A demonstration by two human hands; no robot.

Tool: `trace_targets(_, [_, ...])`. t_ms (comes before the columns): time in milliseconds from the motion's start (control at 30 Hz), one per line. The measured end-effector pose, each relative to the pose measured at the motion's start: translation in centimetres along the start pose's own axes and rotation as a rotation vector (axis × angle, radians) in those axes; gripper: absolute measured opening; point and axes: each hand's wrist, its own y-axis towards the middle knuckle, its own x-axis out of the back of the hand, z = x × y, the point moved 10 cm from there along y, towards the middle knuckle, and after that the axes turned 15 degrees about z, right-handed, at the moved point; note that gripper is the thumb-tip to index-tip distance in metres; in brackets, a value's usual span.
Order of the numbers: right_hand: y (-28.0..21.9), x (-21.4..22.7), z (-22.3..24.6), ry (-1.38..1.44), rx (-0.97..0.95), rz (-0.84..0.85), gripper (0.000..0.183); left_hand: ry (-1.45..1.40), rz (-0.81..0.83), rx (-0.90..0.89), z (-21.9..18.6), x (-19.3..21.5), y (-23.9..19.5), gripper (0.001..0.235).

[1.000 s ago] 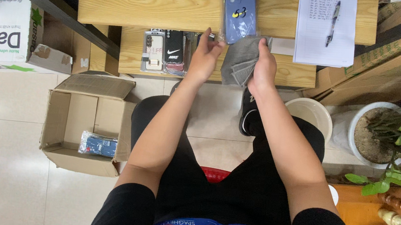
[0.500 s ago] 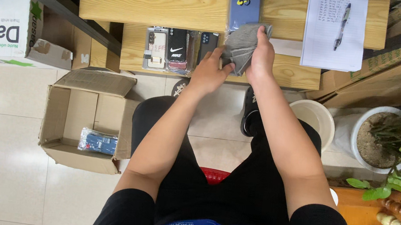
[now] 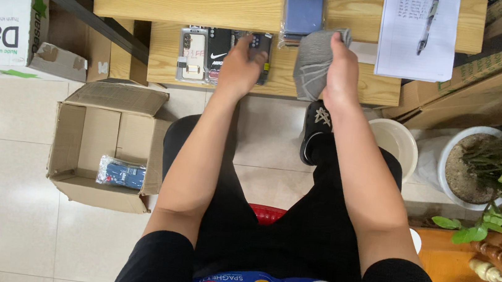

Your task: The person wipes several phone cases with a gray cloth. The person picks up each case, wipes it thoroughly, and places it back on the table.

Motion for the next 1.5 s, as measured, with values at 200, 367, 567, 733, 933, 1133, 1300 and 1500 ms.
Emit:
trace_targets(200, [-3.2, 1.3, 2.4, 0.442, 0.107, 0.277, 0.038, -0.007, -0.012, 0.068, 0.7, 0.5, 0.4, 0.061])
trace_targets(367, [-4.2, -1.2, 2.4, 0.461, 0.065, 0.536, 0.054, -0.415, 0.307, -0.376, -5.9, -4.1, -1.8, 0.059])
trace_targets(567, [0.0, 0.1, -2.2, 0.248, 0.055, 0.639, 0.033, -0.708, 0.127, -0.512, -3.5, -4.0, 0.7, 0.012])
trace_targets(733, [-1.2, -1.3, -2.1, 0.109, 0.063, 0.706, 0.024, -0.678, -0.02, -0.639, -3.1, -1.8, 0.4, 0.009])
trace_targets(933, [-2.0, -0.4, -1.1, 0.096, 0.072, 0.751, 0.028, -0.681, -0.075, -0.596, -2.5, -1.9, 0.3, 0.013])
trace_targets(1133, [-6.4, 3.5, 5.0, -0.24, 0.347, 0.352, 0.033, -0.216, 0.016, 0.133, 6.6, -10.1, 5.6, 0.017])
trace_targets(1300, [-4.0, 8.3, 4.5, -0.289, 0.409, 0.159, 0.037, -0.517, -0.083, 0.67, 19.4, -13.9, 7.6, 0.04])
trace_targets(1500, [-1.6, 10.6, 2.9, -0.547, 0.344, 0.122, 0.028, -0.666, -0.253, 0.782, 25.9, -14.0, 10.5, 0.081])
